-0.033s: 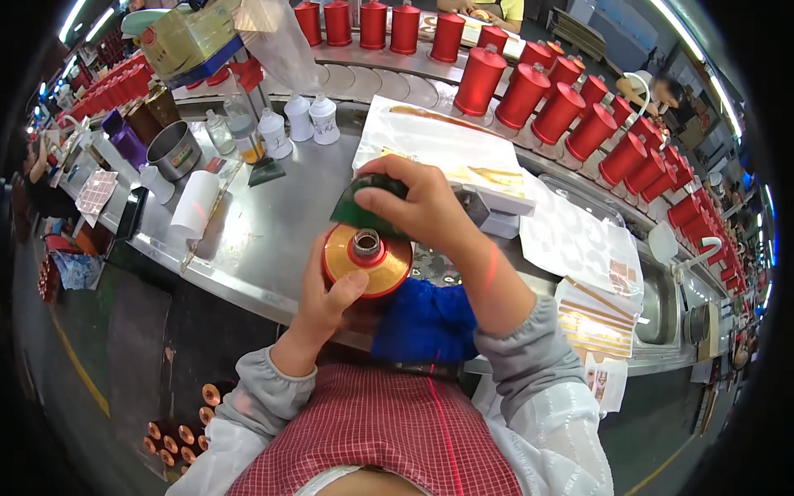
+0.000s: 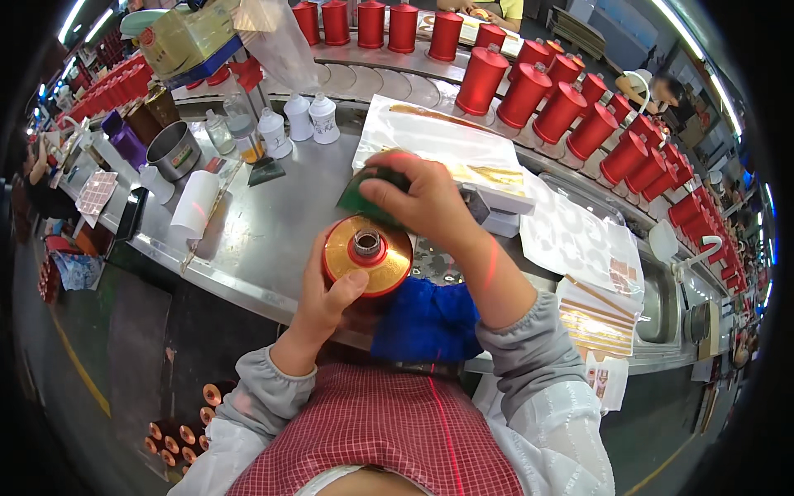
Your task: The person applies gold decorative labels to red cylindrical metal cans. They use a green sponge to rub the labels onto the can surface, then use a small wooden stick to smooth the edges and ensure adhesion. The person handles the cans one at a time, rotating them to apply the labels precisely.
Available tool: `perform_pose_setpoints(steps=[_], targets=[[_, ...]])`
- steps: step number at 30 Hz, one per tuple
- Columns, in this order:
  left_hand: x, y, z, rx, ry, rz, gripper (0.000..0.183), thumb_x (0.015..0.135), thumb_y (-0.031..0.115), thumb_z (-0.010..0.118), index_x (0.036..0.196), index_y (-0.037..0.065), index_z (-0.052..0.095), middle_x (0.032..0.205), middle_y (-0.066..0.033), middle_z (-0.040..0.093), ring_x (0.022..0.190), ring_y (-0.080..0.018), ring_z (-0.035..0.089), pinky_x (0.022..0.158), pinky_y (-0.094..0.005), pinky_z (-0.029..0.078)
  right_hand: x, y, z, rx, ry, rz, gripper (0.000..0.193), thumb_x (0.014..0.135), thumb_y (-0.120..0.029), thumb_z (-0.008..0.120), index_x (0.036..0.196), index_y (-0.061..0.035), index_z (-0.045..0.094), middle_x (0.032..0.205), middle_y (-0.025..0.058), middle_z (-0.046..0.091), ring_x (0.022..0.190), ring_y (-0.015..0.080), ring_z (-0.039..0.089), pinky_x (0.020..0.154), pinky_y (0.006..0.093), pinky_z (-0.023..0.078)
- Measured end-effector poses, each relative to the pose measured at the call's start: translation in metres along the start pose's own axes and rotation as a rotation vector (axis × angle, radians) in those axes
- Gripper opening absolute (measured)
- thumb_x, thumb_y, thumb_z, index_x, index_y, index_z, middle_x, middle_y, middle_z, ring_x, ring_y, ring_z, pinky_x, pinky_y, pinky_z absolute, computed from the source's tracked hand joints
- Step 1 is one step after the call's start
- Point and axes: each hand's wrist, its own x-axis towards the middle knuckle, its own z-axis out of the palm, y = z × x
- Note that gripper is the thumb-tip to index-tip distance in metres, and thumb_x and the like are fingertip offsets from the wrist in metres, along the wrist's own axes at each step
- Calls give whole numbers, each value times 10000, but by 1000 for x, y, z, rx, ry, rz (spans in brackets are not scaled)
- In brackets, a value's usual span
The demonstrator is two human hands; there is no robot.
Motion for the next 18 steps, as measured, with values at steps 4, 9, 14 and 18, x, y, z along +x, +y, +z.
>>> perform_pose_setpoints(steps=[4, 9, 14, 18], targets=[[3, 2, -1, -82, -33, -34, 672, 802, 231, 691, 1339, -27, 381, 1218, -128, 548, 1112, -194, 557, 978, -334, 436, -1, -1, -7, 113, -19, 28, 269, 860, -130, 708, 1087, 0, 648, 924, 47, 685, 880, 104, 610, 799, 274, 497], [4, 5, -2, -133, -61, -52, 676, 798, 240, 692, 1340, -23, 385, 1218, -119, 548, 1115, -182, 549, 979, -331, 431, 2, -1, -9, 108, -37, -10, 266, 854, -143, 718, 1077, -13, 653, 915, 47, 685, 876, 104, 613, 793, 270, 495], [6, 3, -6, -149, -102, -58, 684, 800, 262, 699, 1344, -18, 392, 1228, -119, 544, 1137, -178, 536, 986, -326, 421, 6, 2, -7, -20, -35, -31, 279, 849, -149, 722, 1077, -4, 649, 902, 49, 683, 869, 100, 615, 785, 267, 496], [11, 0, -13, -145, -166, -79, 703, 804, 293, 710, 1350, -17, 395, 1241, -119, 542, 1142, -190, 541, 986, -329, 422, 9, -1, -2, -23, -26, -4, 278, 854, -142, 713, 1083, -1, 646, 916, 44, 683, 874, 106, 622, 791, 263, 500]])
